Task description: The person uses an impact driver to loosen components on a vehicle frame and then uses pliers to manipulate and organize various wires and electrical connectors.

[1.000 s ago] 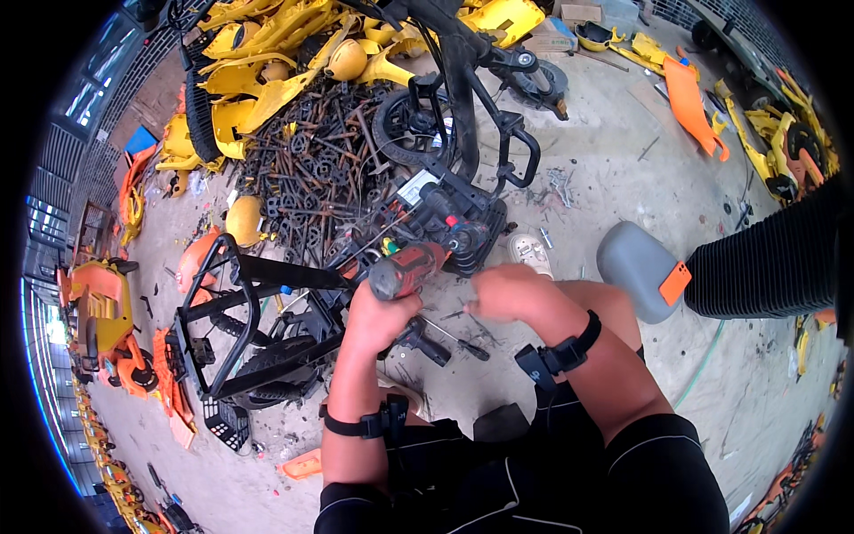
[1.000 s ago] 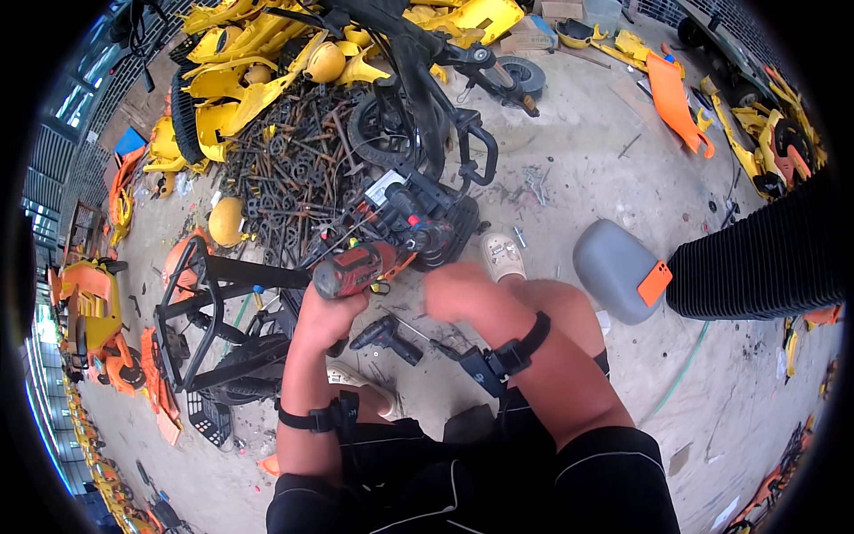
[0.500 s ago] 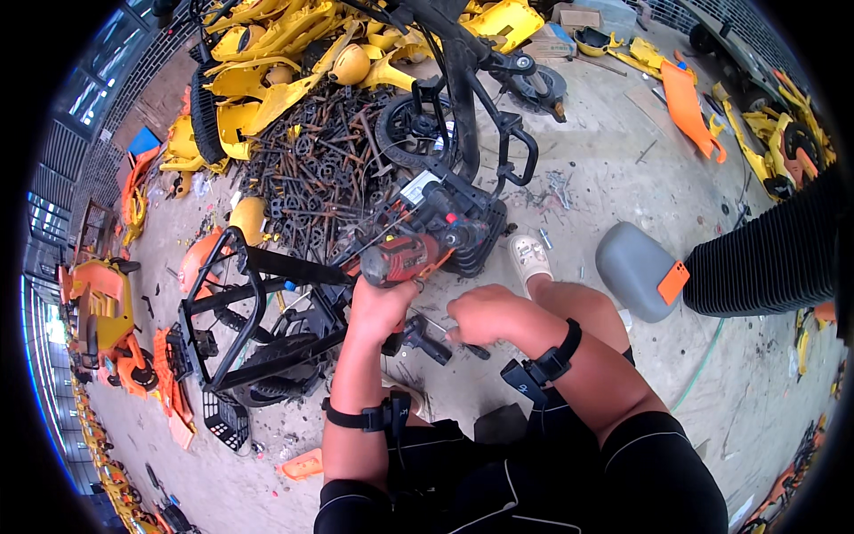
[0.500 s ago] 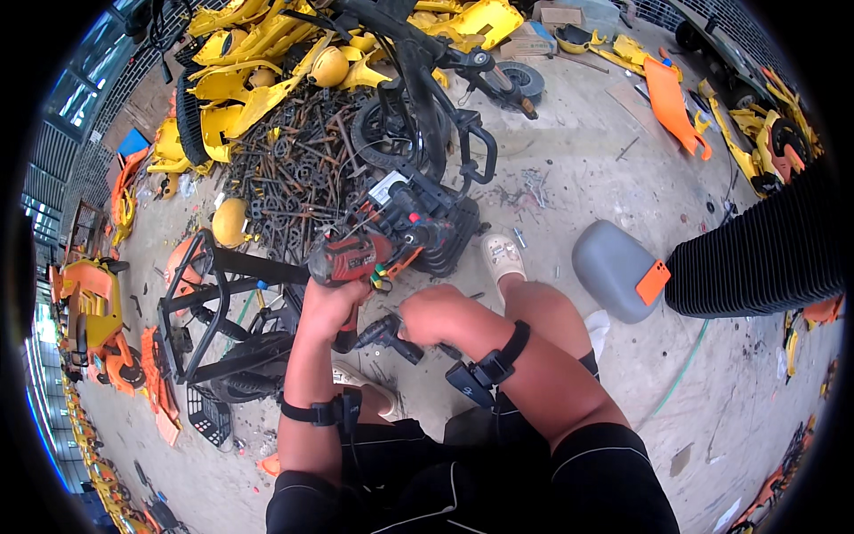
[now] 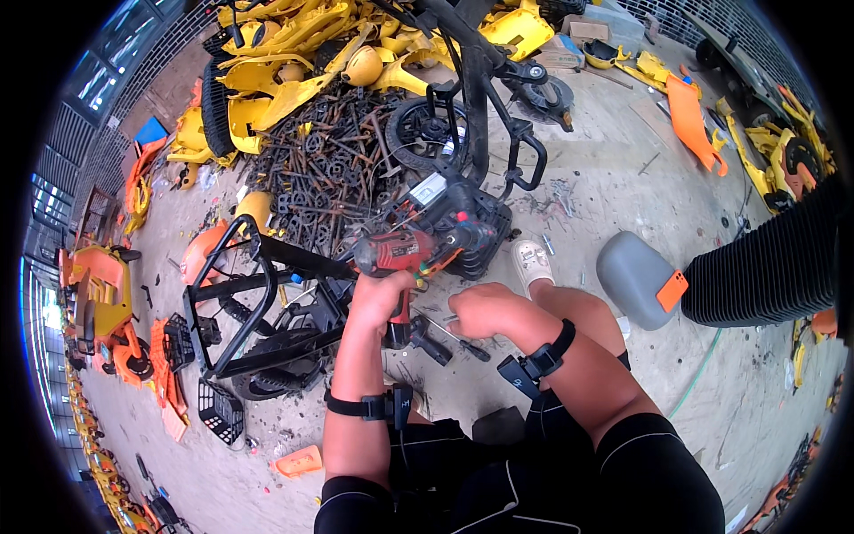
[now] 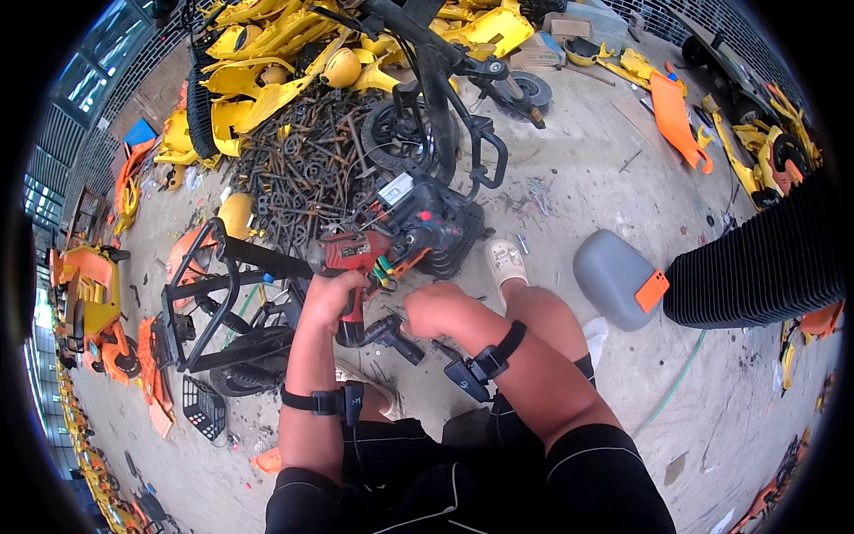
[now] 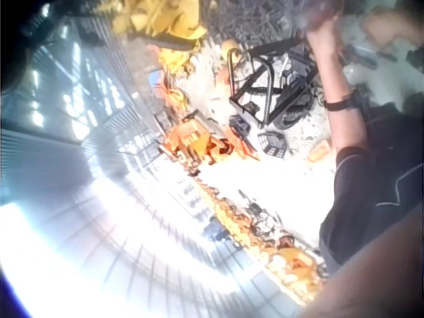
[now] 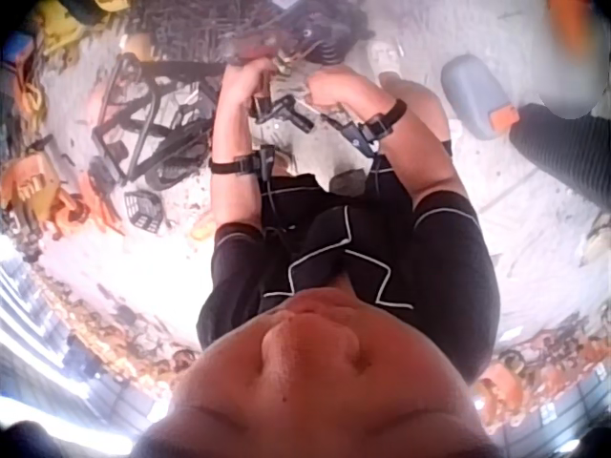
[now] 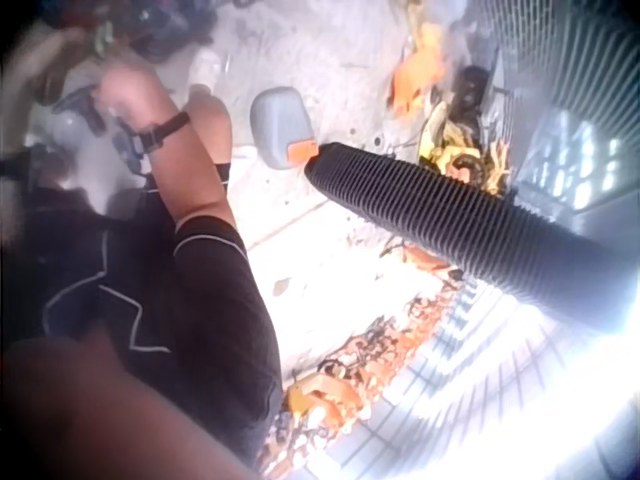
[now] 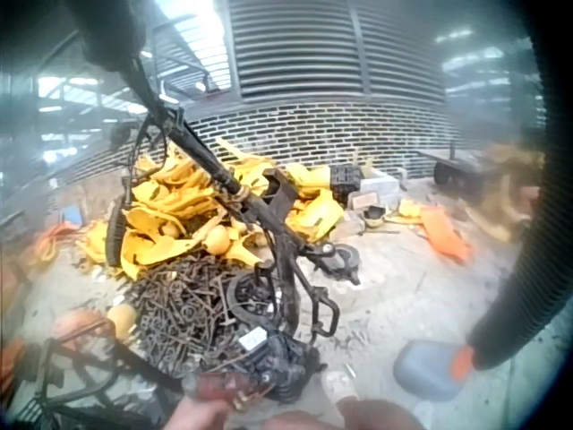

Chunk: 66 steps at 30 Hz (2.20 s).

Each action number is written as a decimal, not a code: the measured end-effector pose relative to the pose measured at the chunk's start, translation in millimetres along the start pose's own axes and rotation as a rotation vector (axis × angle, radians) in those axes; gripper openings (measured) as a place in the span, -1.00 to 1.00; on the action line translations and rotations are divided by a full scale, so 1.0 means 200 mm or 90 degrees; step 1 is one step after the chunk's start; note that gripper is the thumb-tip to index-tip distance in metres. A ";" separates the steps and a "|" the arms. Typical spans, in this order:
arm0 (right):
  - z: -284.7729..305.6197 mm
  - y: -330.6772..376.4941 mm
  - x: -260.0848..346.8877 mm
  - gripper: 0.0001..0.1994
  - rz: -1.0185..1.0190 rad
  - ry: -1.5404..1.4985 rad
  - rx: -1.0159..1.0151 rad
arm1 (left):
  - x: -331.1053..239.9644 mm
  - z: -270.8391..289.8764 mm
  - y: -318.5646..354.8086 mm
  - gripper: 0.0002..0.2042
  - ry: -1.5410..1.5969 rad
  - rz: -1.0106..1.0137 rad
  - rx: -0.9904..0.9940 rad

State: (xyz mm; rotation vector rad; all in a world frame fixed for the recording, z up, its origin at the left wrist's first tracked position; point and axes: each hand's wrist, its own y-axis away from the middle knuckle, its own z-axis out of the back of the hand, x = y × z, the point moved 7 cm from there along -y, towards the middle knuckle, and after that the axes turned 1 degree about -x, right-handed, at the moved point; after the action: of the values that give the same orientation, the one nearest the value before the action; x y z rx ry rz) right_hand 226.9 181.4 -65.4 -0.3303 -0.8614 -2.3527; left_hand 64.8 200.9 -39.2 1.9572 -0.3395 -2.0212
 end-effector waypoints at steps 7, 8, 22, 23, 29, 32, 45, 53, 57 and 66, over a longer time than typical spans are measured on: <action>0.00 -0.01 0.00 -0.56 -0.003 -0.023 -0.001 | 0.18 0.02 -0.09 -0.74 0.016 -0.009 -0.040; 0.00 -0.01 -0.01 -0.56 0.002 -0.026 -0.005 | 0.19 0.01 -0.08 -0.73 0.021 0.018 -0.030; -0.09 0.25 0.03 -0.53 0.091 -0.060 0.166 | 0.22 -0.11 0.32 -0.60 -0.159 0.146 0.103; -0.09 0.26 0.00 -0.52 0.083 -0.072 0.158 | 0.20 -0.11 0.31 -0.59 -0.147 0.046 0.094; 0.07 0.32 -0.27 -0.53 0.035 -0.160 -0.079 | 0.24 -0.10 0.31 -0.45 -0.151 -0.001 0.080; 0.15 0.34 -0.35 -0.58 0.019 -0.223 -0.192 | 0.29 -0.10 0.38 -0.44 -0.274 0.102 0.158; 0.23 0.37 -0.47 -0.56 -0.012 -0.257 -0.254 | 0.50 -0.23 0.46 -0.47 -0.578 0.049 0.061; 0.22 0.35 -0.50 -0.57 -0.005 -0.244 -0.259 | 0.49 -0.24 0.38 -0.68 -0.208 0.074 0.054; 0.21 0.33 -0.51 -0.58 -0.014 -0.241 -0.264 | 0.45 -0.22 0.38 -0.70 -0.222 0.066 0.096; 0.16 0.26 -0.45 -0.62 -0.045 -0.189 -0.228 | 0.55 -0.12 0.41 -0.56 -0.153 0.154 0.095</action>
State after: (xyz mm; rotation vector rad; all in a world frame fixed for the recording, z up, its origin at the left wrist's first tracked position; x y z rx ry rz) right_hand 330.9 212.4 -52.4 -0.8258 -0.5815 -2.5607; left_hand 91.3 85.0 -112.1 1.6581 -0.7645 -2.1221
